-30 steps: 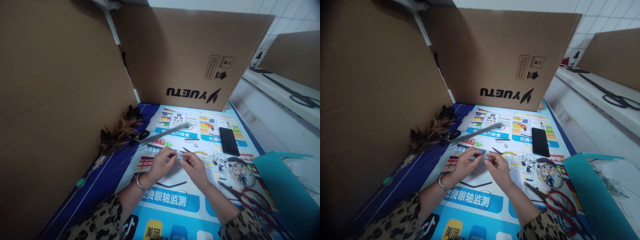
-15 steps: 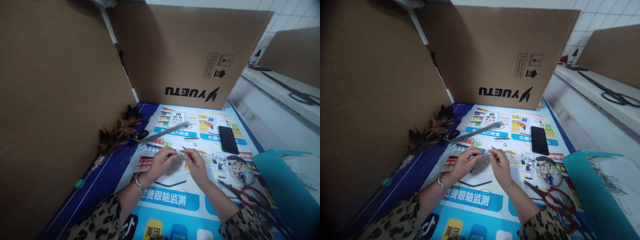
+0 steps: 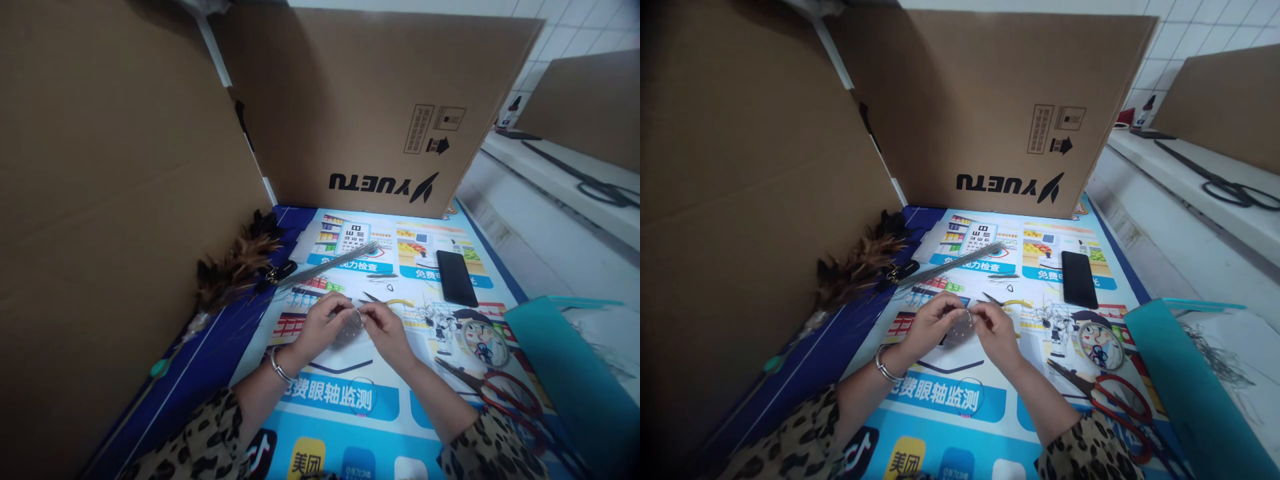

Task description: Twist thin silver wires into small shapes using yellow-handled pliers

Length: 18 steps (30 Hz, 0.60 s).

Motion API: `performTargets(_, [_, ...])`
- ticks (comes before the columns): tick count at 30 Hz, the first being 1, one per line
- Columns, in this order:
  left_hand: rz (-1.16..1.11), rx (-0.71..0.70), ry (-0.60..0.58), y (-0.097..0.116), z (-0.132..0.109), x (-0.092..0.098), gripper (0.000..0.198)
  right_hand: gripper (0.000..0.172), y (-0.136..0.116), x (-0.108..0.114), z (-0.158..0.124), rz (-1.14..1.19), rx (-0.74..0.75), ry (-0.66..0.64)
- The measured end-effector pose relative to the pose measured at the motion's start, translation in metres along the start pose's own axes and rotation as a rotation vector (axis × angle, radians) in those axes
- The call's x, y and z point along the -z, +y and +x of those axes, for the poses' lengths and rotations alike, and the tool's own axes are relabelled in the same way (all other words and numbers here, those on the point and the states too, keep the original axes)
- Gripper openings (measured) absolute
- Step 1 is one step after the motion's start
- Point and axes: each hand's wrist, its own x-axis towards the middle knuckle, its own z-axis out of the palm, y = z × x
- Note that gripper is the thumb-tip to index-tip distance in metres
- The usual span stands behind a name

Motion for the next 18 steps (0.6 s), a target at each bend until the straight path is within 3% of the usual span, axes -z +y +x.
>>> performTargets(10, [-0.2, 0.239, -0.011, -0.0059, 0.0009, -0.0027, 0.009, 0.016, -0.0046, 0.0017, 0.0004, 0.146, -0.136, 0.002])
performTargets(18, [-0.208, 0.248, 0.042, -0.0098, 0.0007, -0.0036, 0.01, 0.015, -0.0061, 0.0002, -0.0008, 0.139, -0.106, 0.003])
